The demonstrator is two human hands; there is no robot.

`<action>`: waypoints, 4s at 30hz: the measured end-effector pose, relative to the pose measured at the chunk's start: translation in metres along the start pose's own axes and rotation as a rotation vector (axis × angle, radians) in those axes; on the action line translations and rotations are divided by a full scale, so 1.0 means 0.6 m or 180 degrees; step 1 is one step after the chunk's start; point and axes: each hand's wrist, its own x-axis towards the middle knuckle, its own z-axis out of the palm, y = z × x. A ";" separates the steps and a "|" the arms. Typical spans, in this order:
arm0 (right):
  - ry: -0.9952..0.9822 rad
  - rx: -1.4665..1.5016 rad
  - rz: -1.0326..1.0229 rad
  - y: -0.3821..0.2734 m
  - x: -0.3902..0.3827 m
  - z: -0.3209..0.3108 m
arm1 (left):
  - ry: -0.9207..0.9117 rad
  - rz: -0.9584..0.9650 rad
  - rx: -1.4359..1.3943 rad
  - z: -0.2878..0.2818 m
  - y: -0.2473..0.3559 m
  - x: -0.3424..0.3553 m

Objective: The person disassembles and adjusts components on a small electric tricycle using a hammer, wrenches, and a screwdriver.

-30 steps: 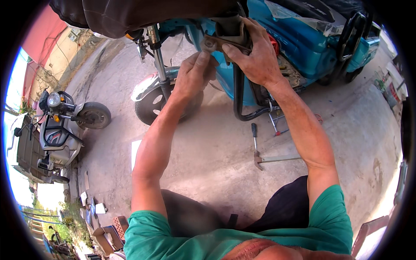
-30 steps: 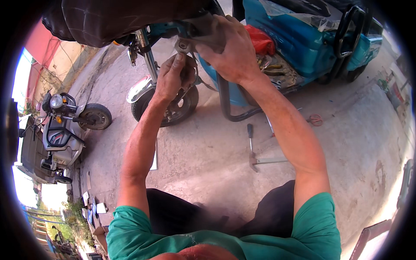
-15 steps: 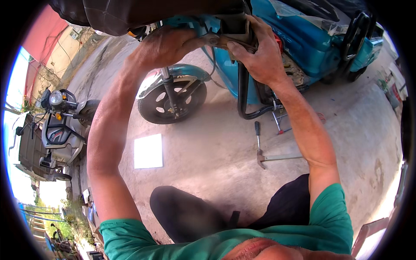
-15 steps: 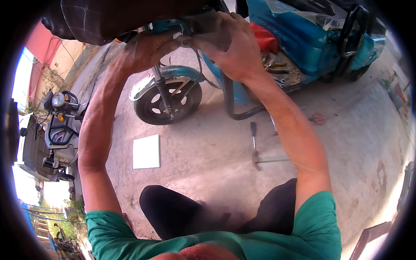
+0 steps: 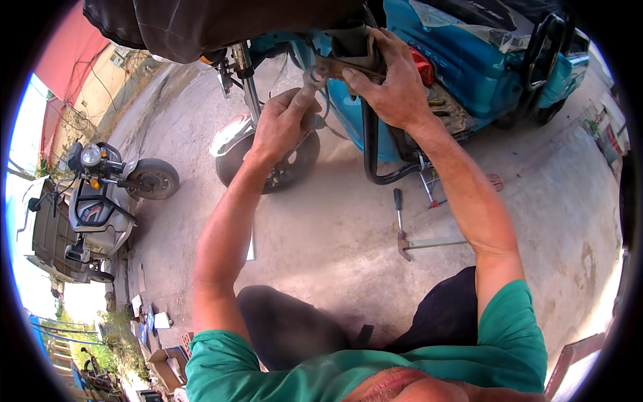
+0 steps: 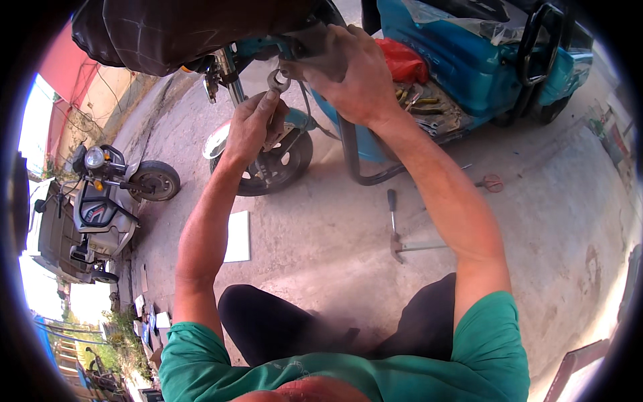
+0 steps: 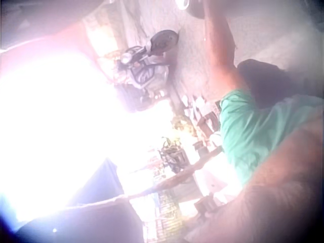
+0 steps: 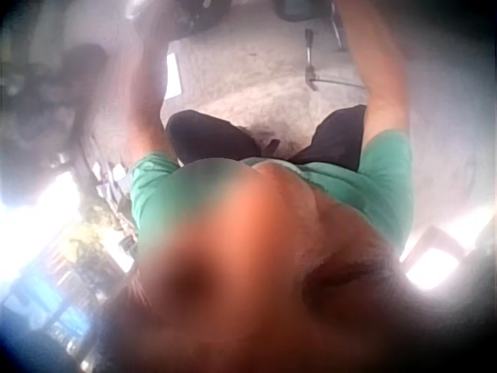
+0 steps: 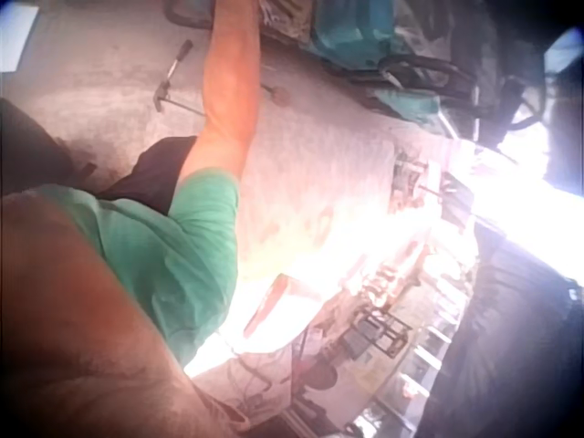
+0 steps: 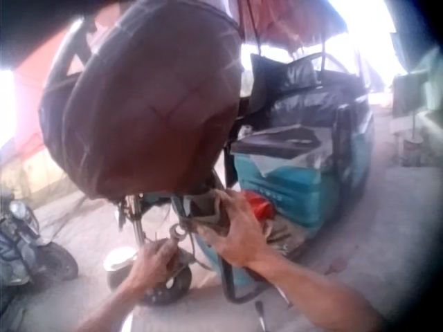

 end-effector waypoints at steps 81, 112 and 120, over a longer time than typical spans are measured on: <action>-0.0006 -0.0005 0.0123 0.001 -0.001 0.005 | 0.0263 0.0095 -0.1159 0.038 -0.015 0.003; 0.0018 0.0153 0.0065 0.001 0.000 0.006 | -0.0173 0.2632 0.3563 -0.111 0.113 0.082; 0.0029 0.0086 0.0121 0.002 -0.003 0.009 | 0.0370 0.0660 0.0391 -0.069 -0.019 0.027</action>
